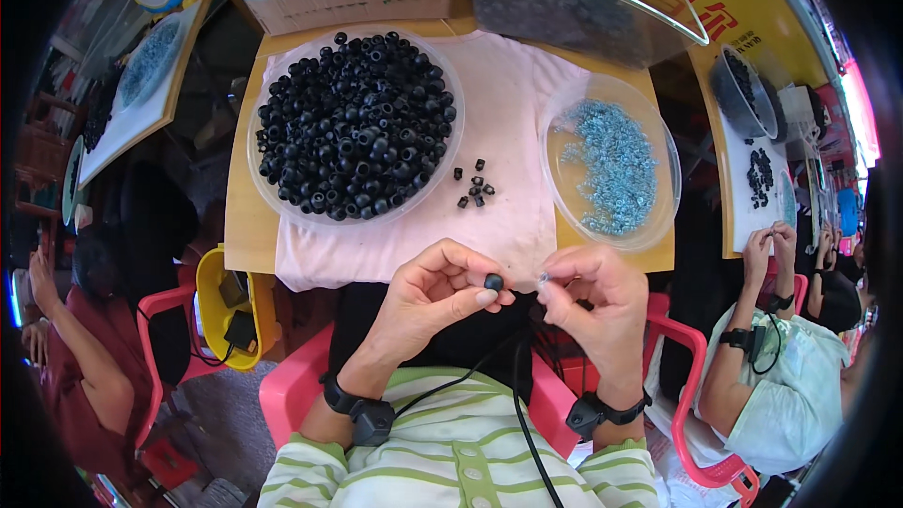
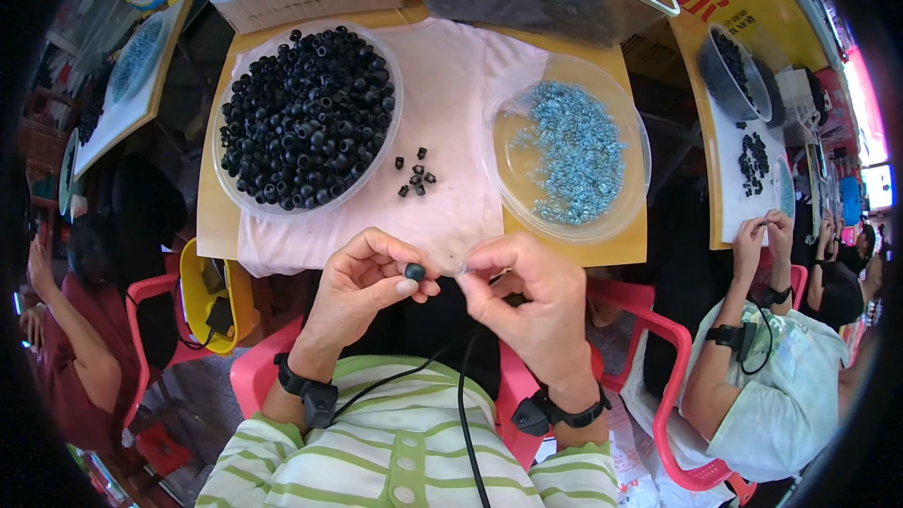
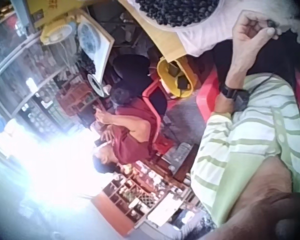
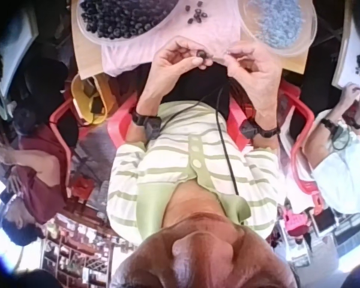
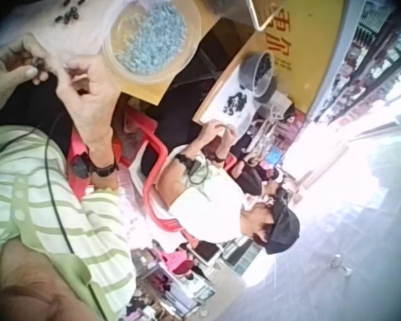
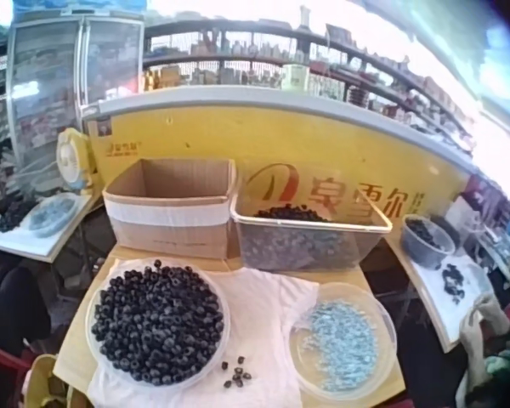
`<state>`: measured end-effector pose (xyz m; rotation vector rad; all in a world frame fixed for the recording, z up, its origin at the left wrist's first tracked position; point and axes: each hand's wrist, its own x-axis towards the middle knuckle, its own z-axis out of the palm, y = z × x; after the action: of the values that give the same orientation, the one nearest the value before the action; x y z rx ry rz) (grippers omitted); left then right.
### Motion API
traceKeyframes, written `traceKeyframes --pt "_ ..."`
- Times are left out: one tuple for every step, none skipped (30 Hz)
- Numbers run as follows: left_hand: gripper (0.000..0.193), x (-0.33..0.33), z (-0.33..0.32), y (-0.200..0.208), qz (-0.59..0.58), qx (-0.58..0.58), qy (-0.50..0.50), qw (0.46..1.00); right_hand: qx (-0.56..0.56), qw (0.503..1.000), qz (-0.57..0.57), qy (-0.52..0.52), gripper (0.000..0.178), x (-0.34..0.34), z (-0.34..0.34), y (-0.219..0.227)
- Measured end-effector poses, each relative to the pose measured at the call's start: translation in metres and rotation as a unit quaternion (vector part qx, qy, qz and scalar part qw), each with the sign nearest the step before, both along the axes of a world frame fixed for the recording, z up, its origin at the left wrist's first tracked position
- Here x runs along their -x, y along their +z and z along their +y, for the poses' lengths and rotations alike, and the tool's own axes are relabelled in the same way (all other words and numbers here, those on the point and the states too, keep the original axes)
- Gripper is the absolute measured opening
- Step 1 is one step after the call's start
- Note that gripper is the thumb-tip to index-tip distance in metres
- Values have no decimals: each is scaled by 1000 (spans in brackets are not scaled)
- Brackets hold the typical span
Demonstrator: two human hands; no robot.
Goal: Inspecting and assembling small black and blue plastic components at a workshop table.
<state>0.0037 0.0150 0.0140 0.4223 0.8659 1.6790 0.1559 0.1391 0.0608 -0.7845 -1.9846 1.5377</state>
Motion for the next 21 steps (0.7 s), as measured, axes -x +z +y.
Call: traceKeyframes --pt "16 -2 0 -1 17 -1 -3 1000 26 999 31 14 18 -1 -3 0" --pt "17 -4 0 -1 33 -1 -7 999 14 999 26 18 18 -3 -6 -2" --pt "17 -5 -1 -2 31 0 -8 999 15 999 24 18 18 -4 -8 -3" --pt "19 -4 0 -2 51 -17 -14 998 3 999 27 21 18 -4 -9 -4" --pt "21 -4 0 -2 72 -34 -21 997 -9 999 32 24 18 -5 -10 -4" --pt "21 -6 0 -1 72 -33 -22 997 -10 999 31 16 18 -6 -10 -5" --pt "21 -7 0 0 80 -25 -20 996 -8 999 30 16 18 -7 -10 -5" --pt "21 -7 0 1 90 -18 -18 996 -6 999 37 12 18 -8 -9 -6" --pt "21 -8 0 -1 90 -17 -19 996 -3 999 44 8 18 -8 -9 -6" --pt "21 -8 -1 -3 87 -15 -19 996 -2 999 44 7 18 -8 -9 -6" --pt "21 -9 -1 -4 84 -13 -20 996 -18 999 44 11 19 -8 -9 -5" --pt "21 -10 -1 -3 84 -12 -20 996 -33 998 43 14 19 -7 -9 -4" --pt "20 -10 1 -1 73 -28 -21 997 -32 998 43 14 19 -7 -9 -3" --pt "20 -10 2 0 61 -45 -22 997 -39 998 42 22 19 -6 -9 -2" --pt "20 -11 1 0 61 -44 -22 997 -47 998 41 31 19 -5 -9 -1" --pt "21 -11 1 0 61 -45 -20 997 -46 998 40 30 19 -5 -9 0" --pt "22 -11 0 -1 61 -47 -18 997 -76 996 35 39 19 -4 -9 0" --pt "22 -11 0 -1 61 -46 -18 997 -107 993 29 48 19 -4 -9 1" --pt "22 -11 -1 -2 73 -38 -19 996 -106 993 28 48 19 -4 -9 0" --pt "23 -11 -1 -2 86 -30 -19 996 -137 989 26 52 21 -4 -8 -1" --pt "23 -10 -1 -2 85 -30 -20 996 -168 984 24 56 22 -4 -8 -2"
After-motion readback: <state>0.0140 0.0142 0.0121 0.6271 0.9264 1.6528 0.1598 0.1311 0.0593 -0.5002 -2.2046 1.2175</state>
